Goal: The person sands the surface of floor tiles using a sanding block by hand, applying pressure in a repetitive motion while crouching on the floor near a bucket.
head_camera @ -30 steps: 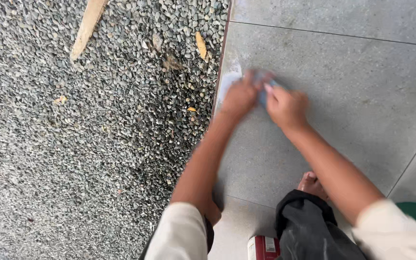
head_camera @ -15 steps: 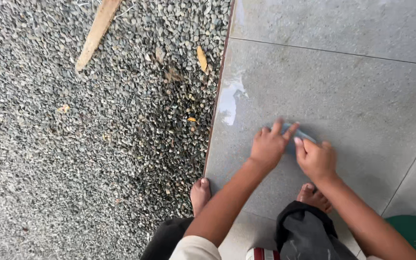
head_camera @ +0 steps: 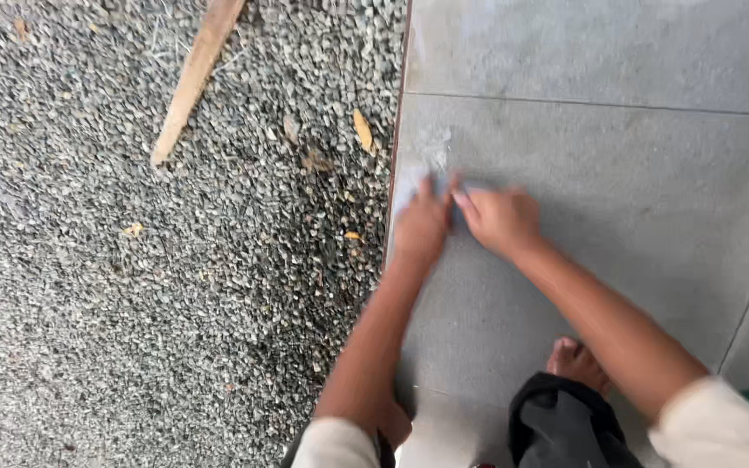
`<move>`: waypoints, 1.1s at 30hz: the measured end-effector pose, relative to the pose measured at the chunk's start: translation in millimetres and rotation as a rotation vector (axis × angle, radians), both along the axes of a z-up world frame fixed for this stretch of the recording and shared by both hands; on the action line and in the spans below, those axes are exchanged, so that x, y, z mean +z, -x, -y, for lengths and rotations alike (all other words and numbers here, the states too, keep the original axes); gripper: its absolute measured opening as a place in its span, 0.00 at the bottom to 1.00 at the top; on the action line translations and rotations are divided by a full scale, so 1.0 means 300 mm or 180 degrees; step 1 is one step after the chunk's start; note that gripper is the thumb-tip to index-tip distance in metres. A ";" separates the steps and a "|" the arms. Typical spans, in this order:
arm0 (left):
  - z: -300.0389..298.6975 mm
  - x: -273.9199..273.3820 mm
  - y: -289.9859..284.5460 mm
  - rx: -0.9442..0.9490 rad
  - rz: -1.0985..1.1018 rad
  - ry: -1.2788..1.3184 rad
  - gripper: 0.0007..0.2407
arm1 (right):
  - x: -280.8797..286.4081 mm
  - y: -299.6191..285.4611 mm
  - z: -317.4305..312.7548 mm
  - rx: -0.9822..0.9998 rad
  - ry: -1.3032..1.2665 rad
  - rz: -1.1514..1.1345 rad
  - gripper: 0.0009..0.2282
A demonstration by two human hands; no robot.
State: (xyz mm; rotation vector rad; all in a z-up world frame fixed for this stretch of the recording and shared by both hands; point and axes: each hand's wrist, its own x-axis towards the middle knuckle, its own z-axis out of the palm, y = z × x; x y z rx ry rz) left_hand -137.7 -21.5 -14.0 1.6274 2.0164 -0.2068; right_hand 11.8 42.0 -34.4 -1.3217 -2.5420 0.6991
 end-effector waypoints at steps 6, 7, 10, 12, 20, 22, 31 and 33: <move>0.253 0.001 -0.222 -0.0378 0.0058 -0.0294 0.40 | -0.006 -0.280 0.291 0.0073 0.0072 0.0142 0.21; 0.202 0.022 -0.181 -0.0300 0.0124 -0.0370 0.35 | -0.001 -0.244 0.243 0.0076 -0.0350 0.0180 0.20; 0.005 0.040 -0.040 -0.0098 0.0131 -0.0341 0.28 | 0.010 -0.057 0.028 0.0014 -0.0745 0.0109 0.21; -0.153 0.042 0.065 -0.0032 -0.0048 -0.0489 0.27 | 0.025 0.099 -0.143 -0.0117 -0.0971 -0.0116 0.22; 0.129 -0.020 -0.144 -0.0079 -0.0159 -0.0540 0.30 | 0.090 -0.149 0.086 0.0292 -0.0089 0.0180 0.20; 0.208 0.057 -0.322 -0.0159 0.0006 -0.0515 0.26 | 0.044 -0.368 0.231 0.0090 -0.0059 0.0234 0.15; 0.162 -0.007 -0.529 -0.0524 0.0577 -0.0817 0.20 | -0.060 -0.657 0.392 -0.1102 0.0127 0.0537 0.21; 0.082 -0.009 -0.312 -0.0585 0.0499 -0.0529 0.24 | -0.078 -0.421 0.285 -0.0873 -0.0386 0.0084 0.23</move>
